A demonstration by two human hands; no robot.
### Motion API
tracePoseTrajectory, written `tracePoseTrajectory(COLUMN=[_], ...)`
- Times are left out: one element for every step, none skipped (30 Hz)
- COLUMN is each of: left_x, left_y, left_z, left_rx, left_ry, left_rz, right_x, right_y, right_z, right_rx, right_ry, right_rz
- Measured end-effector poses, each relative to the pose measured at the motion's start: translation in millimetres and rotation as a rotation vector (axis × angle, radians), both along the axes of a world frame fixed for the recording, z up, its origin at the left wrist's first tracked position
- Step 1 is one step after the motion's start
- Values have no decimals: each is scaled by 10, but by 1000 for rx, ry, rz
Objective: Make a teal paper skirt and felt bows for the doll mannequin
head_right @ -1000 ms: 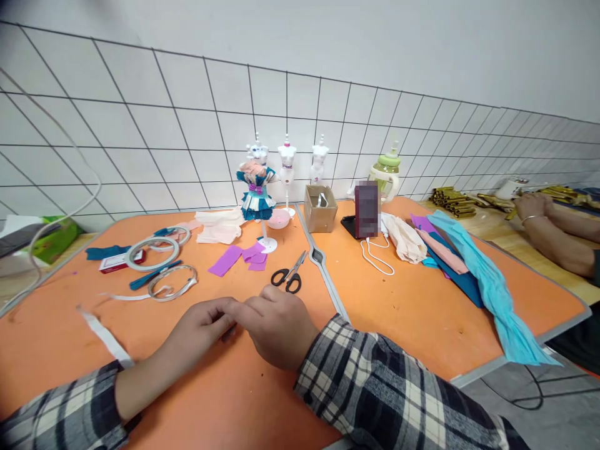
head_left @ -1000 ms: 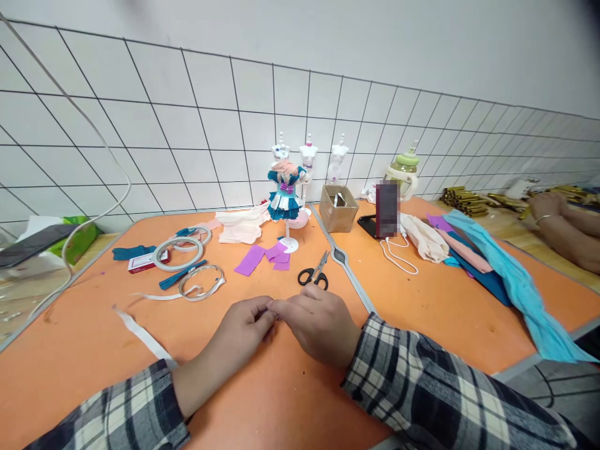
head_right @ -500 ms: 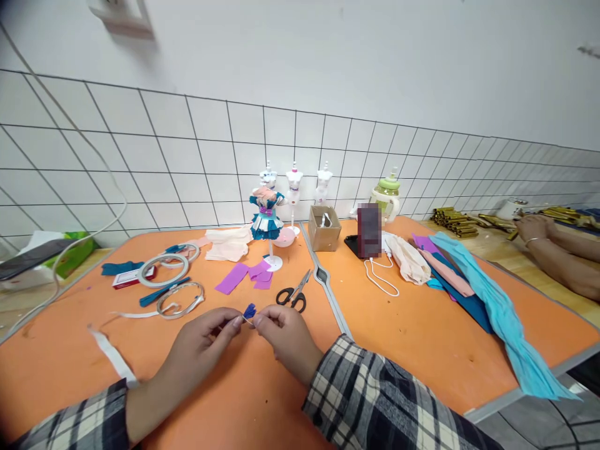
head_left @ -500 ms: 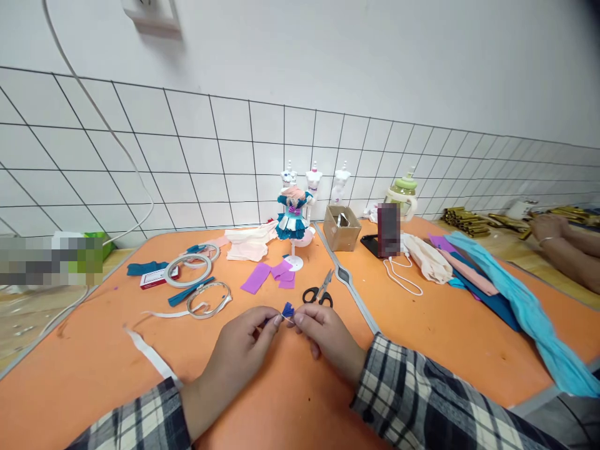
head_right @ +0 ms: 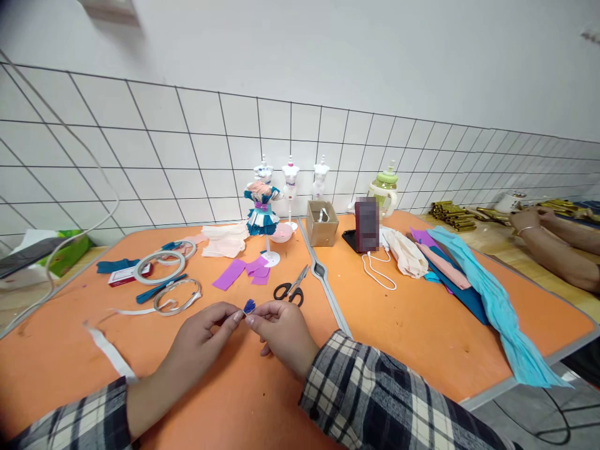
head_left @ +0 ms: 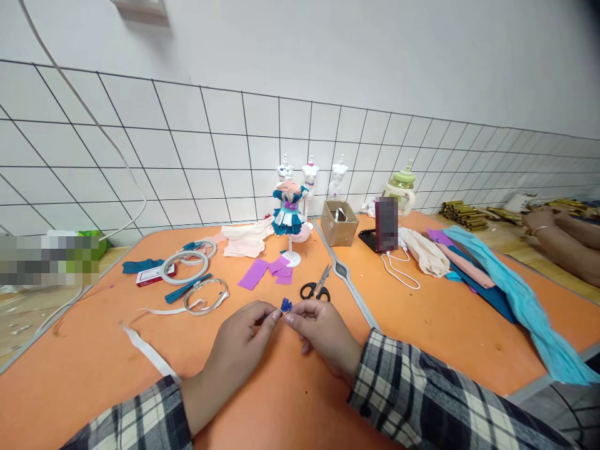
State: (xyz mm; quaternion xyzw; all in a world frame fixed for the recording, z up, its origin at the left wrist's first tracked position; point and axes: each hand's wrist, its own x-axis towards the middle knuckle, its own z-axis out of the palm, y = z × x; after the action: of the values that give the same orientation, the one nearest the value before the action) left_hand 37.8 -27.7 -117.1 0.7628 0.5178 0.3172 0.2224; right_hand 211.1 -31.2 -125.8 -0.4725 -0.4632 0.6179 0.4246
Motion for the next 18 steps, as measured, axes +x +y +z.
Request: tracePoseTrajectory(left_x=[18, 37, 55, 72, 86, 97, 104, 108, 109, 107, 103, 96, 89, 81, 73, 67, 60, 54], left_y=[5, 9, 12, 14, 13, 10, 5, -1, -8, -15, -21, -27, -31, -34, -35, -35, -33, -29], left_z=[-2, -3, 0, 6, 14, 23, 33, 41, 45, 45, 40, 31, 20, 9, -1, -8, -12, -13], left_rx=[-47, -87, -117, -139, -150, -154, -156, -160, -169, -181, -193, -209, -225, -240, -258, -277, -295, -313], left_ry=[-59, -117, -167, -204, -231, -250, -264, -277, -291, -310, -331, -350, -368, -382, -394, -404, -414, -425], left_rz=[5, 9, 13, 16, 19, 21, 20, 12, -1, -19, -39, -61, -83, -106, -130, -153, -174, -192], right_x=[-17, -34, -48, -60, -67, -70, -70, -67, -61, -54, -45, -36, -27, -17, -9, 0, 7, 13], right_y=[-4, -7, -9, -11, -12, -12, -12, -12, -11, -9, -6, -3, 2, 7, 12, 18, 23, 26], right_z=[-5, -9, -12, -14, -16, -16, -17, -18, -20, -23, -27, -31, -36, -40, -43, -45, -46, -47], right_rx=[-14, -28, -40, -50, -57, -63, -66, -68, -69, -66, -58, -45, -28, -8, 14, 34, 51, 63], right_ry=[1, 5, 10, 16, 21, 28, 37, 48, 61, 74, 85, 89, 89, 86, 81, 76, 71, 65], right_rz=[-6, -10, -10, -10, -14, -18, -22, -26, -25, -20, -10, 4, 18, 30, 39, 45, 52, 58])
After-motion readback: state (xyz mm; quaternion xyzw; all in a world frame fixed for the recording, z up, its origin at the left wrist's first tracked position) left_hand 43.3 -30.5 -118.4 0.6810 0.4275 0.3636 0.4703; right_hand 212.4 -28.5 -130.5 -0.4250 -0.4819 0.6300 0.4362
